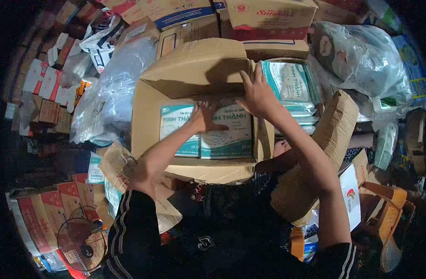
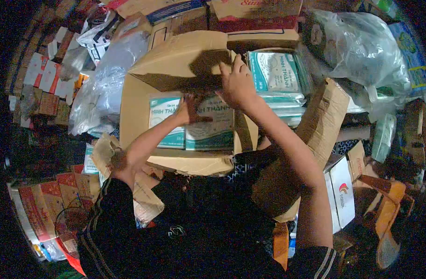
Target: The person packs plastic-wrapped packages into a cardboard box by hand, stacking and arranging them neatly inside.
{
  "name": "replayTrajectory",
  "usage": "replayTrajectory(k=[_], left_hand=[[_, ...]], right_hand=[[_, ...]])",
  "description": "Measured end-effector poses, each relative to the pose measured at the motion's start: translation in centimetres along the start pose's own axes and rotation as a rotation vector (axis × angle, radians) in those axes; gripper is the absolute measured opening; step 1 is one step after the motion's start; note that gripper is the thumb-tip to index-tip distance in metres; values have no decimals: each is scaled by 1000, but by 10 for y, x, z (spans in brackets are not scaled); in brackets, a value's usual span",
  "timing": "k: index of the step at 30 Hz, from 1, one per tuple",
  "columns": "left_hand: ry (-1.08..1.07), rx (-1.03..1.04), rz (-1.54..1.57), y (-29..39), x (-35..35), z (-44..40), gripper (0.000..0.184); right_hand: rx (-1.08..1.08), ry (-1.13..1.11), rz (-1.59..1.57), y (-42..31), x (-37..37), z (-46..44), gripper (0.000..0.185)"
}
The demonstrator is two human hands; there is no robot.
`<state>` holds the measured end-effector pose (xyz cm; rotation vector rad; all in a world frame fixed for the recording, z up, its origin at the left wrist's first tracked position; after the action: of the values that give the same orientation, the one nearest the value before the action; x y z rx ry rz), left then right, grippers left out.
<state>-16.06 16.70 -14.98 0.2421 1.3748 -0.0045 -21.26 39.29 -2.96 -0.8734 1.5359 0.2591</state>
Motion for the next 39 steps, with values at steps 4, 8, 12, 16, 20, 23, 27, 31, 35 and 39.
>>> replayTrajectory(k=[4,8,12,16,20,23,27,31,35,39], left_hand=[[-183,-26,-146,-3,-14,-14,112],[-335,17,88,-7,-8,-41,113],[-392,-2,186,11,-6,-54,106],[-440,-19,313,0,-9,-60,96],[-501,-226,463,-20,-29,-67,80],[-317,-403,378,-65,-40,-61,73],[-447,-387,295,-97,-32,-13,73],[-395,-433,200,-95,-27,-13,73],[-403,-493,179,-86,-34,-12,72],[-394,-388,184,-115,-2,-15,74]], right_hand=[[-14,42,-9,3,3,0,91],[-17,58,-22,6,7,0,92],[-21,36,-28,9,8,-1,93],[-42,86,1,11,17,-1,94],[-42,105,-23,10,11,0,93],[-18,87,-51,9,12,1,90],[-6,92,16,10,20,-3,81],[16,91,65,10,25,-3,78],[54,71,39,8,16,-1,87],[58,135,107,14,29,-3,84]])
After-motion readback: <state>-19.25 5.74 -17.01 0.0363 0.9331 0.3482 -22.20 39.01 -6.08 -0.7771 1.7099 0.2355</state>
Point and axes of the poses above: each hand's wrist, its own z-axis away from the middle knuckle, its own x-axis out of the palm, y = z × x, the point moved 2 cm from there along -z, towards the middle knuckle, and after that the axes turned 9 degrees about -x, right-handed, at the moved point
